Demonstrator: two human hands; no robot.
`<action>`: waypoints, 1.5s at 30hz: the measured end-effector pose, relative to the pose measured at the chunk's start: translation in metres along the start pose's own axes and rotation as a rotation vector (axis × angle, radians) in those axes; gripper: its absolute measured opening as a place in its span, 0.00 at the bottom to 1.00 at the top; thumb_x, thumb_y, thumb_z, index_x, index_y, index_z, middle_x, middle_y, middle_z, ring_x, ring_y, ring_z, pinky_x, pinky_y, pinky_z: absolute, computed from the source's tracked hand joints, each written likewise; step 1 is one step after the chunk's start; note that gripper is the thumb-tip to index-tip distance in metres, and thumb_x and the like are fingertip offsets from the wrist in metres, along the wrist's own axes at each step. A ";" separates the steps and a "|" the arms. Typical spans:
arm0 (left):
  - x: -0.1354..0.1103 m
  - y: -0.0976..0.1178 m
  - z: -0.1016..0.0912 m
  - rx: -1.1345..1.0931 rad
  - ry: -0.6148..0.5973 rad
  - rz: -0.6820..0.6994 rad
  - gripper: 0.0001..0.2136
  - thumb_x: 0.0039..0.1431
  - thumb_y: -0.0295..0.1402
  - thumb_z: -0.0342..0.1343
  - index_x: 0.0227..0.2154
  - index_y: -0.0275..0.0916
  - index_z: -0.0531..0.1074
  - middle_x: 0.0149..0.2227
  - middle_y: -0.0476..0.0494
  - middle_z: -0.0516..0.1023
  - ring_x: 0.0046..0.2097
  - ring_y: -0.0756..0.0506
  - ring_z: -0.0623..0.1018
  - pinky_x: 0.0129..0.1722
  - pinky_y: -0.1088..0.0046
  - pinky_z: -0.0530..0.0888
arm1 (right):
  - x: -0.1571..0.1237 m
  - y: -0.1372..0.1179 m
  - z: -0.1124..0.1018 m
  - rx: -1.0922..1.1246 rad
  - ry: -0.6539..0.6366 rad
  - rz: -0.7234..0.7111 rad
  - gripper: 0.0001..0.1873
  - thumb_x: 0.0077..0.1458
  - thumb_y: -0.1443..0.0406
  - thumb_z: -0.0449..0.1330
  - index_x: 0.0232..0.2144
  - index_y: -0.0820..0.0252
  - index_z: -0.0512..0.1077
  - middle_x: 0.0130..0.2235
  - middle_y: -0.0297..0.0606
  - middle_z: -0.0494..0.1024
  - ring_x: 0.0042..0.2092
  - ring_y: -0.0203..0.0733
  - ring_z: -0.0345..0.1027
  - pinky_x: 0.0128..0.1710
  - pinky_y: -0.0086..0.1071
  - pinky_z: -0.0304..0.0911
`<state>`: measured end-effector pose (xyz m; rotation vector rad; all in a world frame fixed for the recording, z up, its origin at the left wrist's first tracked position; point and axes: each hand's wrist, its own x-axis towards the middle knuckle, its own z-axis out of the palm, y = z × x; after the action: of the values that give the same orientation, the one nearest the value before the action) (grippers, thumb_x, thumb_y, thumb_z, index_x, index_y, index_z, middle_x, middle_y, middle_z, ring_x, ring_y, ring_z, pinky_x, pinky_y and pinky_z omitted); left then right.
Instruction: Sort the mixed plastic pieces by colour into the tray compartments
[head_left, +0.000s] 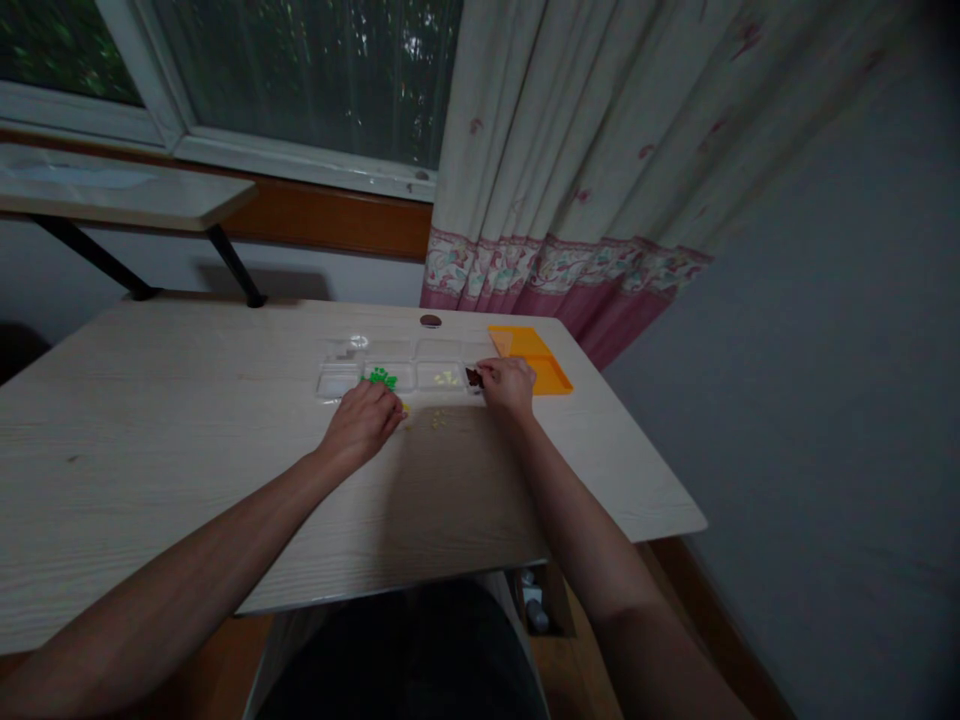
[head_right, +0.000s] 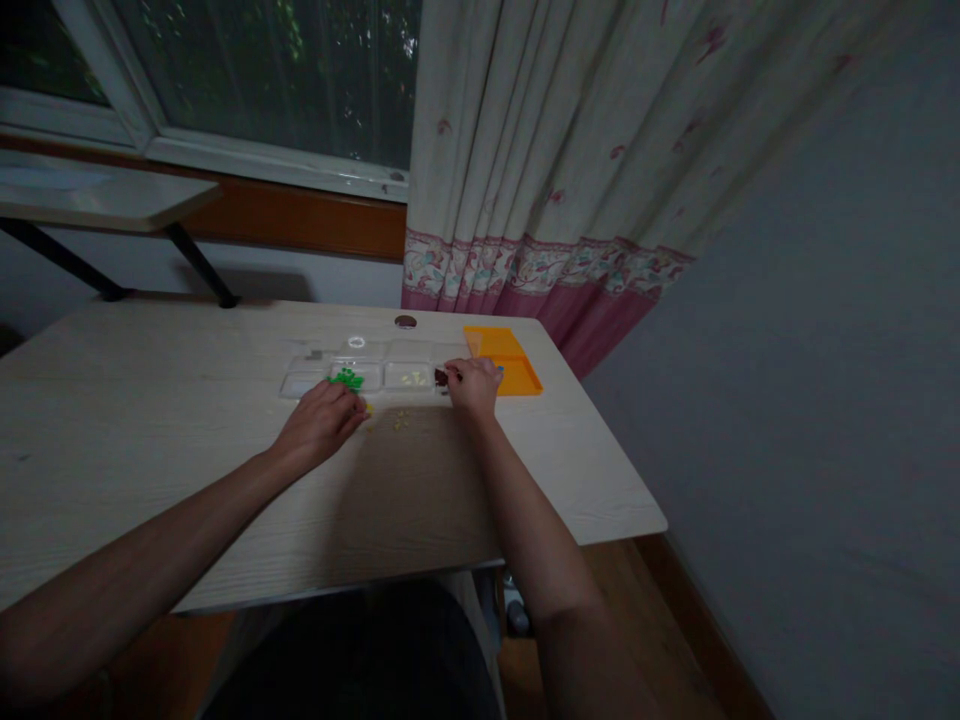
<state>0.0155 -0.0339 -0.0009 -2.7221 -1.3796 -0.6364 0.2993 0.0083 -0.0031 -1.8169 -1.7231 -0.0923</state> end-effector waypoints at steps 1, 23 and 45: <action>0.000 0.000 0.000 0.008 0.000 0.002 0.10 0.65 0.37 0.51 0.35 0.39 0.73 0.37 0.40 0.73 0.43 0.39 0.71 0.43 0.62 0.67 | 0.000 0.000 0.001 -0.004 -0.003 0.006 0.12 0.59 0.63 0.56 0.39 0.53 0.80 0.41 0.41 0.81 0.49 0.49 0.65 0.51 0.44 0.52; 0.004 -0.005 0.002 -0.058 0.137 -0.020 0.12 0.68 0.37 0.45 0.35 0.38 0.71 0.37 0.39 0.72 0.43 0.40 0.71 0.46 0.62 0.67 | -0.032 -0.058 -0.004 0.077 -0.086 -0.427 0.14 0.64 0.59 0.54 0.39 0.53 0.79 0.40 0.38 0.80 0.47 0.45 0.65 0.52 0.42 0.52; 0.010 -0.013 -0.004 -0.349 0.427 -0.254 0.09 0.65 0.37 0.48 0.33 0.40 0.70 0.35 0.43 0.73 0.39 0.43 0.71 0.44 0.62 0.69 | -0.082 -0.120 0.009 -0.004 -0.350 -0.937 0.17 0.65 0.52 0.53 0.47 0.49 0.77 0.41 0.37 0.77 0.48 0.46 0.60 0.49 0.40 0.50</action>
<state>0.0092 -0.0187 0.0044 -2.4265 -1.6261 -1.5006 0.1738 -0.0648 -0.0019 -0.9136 -2.6896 -0.1641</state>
